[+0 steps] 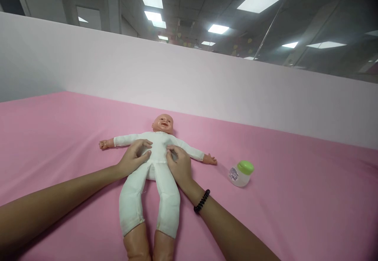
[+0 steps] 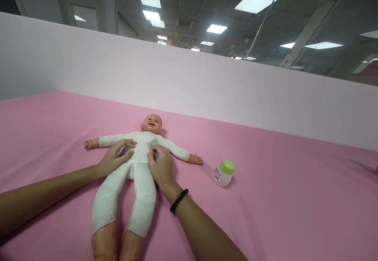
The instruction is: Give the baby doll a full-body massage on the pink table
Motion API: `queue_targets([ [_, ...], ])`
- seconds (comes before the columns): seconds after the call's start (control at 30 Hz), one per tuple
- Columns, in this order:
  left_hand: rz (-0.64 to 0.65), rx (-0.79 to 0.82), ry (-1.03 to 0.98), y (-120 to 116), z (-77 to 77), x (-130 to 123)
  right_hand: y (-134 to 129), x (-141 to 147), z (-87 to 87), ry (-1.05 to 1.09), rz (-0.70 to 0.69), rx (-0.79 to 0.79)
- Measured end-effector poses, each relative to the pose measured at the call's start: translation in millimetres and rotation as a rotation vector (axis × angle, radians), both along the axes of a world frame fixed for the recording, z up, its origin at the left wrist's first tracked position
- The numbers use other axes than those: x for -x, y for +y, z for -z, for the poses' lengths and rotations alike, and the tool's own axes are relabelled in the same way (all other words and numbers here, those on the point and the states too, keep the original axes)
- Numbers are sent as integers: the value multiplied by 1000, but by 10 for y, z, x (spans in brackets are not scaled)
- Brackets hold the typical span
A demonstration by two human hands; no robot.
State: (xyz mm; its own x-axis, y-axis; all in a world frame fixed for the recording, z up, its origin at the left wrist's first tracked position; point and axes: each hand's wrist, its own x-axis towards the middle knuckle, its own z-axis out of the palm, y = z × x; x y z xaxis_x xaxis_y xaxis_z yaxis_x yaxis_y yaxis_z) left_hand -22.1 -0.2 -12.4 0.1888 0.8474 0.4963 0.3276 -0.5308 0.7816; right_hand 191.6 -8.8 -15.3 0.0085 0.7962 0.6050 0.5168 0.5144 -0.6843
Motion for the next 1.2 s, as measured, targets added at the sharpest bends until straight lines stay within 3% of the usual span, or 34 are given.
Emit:
queue_targets([
  [0.17, 157, -60, 22, 3, -3, 13, 33, -10, 0, 35, -204, -91],
  [0.37, 192, -35, 231, 45, -30, 44, 74, -63, -7, -83, -332, 94],
  [0.63, 81, 73, 317, 102, 63, 110, 107, -59, 29, -134, -238, 241],
  [0.87, 47, -16, 170, 76, 75, 85, 46, -29, 48, -16, -23, 35],
  [1.07, 172, -165, 103, 67, 87, 98, 53, -34, 26, -6, -186, -105],
  [1.2, 253, -185, 221, 107, 79, 113, 88, -62, 23, -68, -302, 18],
])
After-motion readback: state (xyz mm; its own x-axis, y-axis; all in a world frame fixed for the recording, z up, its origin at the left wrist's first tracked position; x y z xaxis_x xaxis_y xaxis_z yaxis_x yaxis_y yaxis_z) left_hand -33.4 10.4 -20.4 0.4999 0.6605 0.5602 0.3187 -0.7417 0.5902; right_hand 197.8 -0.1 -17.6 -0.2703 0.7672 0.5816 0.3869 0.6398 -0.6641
